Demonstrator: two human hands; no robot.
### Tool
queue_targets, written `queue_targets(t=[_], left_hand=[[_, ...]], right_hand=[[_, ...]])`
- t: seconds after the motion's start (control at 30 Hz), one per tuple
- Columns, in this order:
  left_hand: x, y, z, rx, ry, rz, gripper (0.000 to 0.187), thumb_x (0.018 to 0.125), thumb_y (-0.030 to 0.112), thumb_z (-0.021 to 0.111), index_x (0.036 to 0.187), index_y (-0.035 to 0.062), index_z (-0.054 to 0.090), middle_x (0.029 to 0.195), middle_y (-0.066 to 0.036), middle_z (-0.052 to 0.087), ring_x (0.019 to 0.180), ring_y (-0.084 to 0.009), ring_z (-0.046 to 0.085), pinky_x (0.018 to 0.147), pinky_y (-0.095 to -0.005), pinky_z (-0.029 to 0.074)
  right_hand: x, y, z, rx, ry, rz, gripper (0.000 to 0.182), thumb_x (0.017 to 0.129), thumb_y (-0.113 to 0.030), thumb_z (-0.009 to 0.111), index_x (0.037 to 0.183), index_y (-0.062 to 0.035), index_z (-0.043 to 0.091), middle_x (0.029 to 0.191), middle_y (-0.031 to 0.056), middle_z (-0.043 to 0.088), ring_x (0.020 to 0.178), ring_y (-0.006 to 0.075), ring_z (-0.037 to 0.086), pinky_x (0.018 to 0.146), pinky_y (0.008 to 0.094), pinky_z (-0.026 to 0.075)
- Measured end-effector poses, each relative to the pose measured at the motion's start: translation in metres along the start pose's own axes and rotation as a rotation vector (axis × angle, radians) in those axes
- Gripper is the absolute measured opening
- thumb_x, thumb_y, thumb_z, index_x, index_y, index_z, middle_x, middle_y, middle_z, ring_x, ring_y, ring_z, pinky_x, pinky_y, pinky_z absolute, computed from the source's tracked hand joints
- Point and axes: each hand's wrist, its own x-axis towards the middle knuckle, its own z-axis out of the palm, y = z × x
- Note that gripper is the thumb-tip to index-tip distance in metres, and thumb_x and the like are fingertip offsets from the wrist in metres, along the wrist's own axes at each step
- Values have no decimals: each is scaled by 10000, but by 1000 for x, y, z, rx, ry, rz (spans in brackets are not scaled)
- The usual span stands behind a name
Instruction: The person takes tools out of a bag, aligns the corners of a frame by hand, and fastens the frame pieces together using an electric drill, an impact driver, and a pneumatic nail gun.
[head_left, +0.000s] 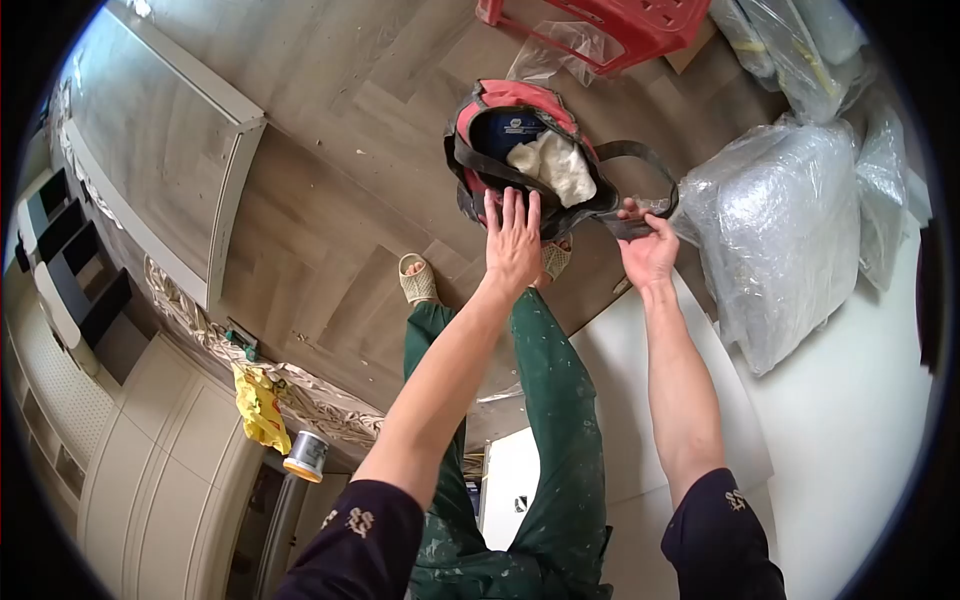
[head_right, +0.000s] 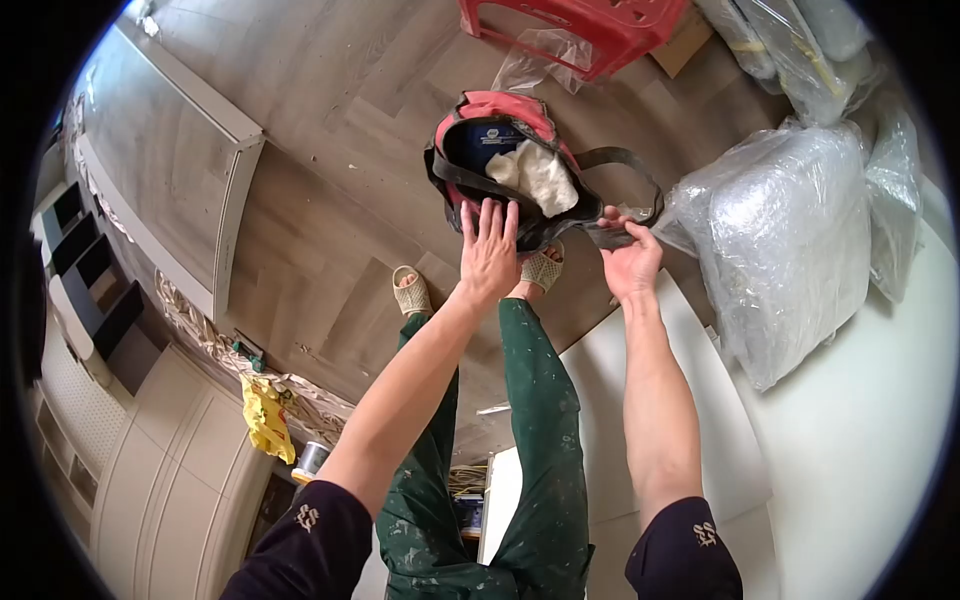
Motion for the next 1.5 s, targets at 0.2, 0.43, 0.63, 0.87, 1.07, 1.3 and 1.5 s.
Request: queue_targets(t=[0.2,0.43,0.63,0.87,1.07,1.3,1.5], left_hand=[[-22,-33,13,-202,-346,146,237,809,287,652,864,96,781,894,-99,767,893,-266,741,1225,-484,191],[-99,-146,-124,-1392,-125,-559,361,778,357,669,751,2,728,727,-134,706,703,-270,687,776,-399,531],[-220,-173,-177,-1542,352,-610,433,829,360,711,687,-44,646,546,-109,529,506,-136,500,515,-349,416],[-339,-307,-224,-1637,480,-681,381,796,351,664,742,-23,708,695,-232,669,640,-338,662,632,-421,506],[-402,-442,-246,-1373,302,-728,336,812,299,645,839,-22,740,880,-252,725,811,-392,716,760,-463,562],[-426,-626,-170,-1049,111,-707,347,819,280,644,972,-13,751,1102,-239,712,1054,-371,687,939,-445,546],[-416,-746,-84,-928,-133,-742,373,833,280,648,1074,5,725,1150,-200,705,1109,-369,659,980,-442,529]], right_hand=[[-65,-13,40,-254,-127,36,162,933,-208,606,866,-63,637,611,3,464,613,143,452,783,313,437],[-135,65,142,-841,-3,-79,277,938,-178,612,695,-135,485,525,-56,331,434,69,277,473,253,305],[-269,92,227,-957,-67,-16,305,943,-166,606,670,-149,470,527,-67,297,421,65,236,467,248,302],[-359,214,309,-1171,-177,52,234,953,-250,598,747,-159,538,492,-82,272,400,79,251,545,279,395],[-405,412,374,-1063,-109,241,239,937,-218,619,733,-127,533,524,-56,310,447,87,288,570,262,387],[-372,629,430,-922,-87,297,269,933,-181,631,707,-130,497,540,-37,338,495,112,382,631,280,454],[-268,748,426,-910,-79,450,185,937,-163,628,780,-111,545,630,-1,501,576,148,520,713,301,503]])
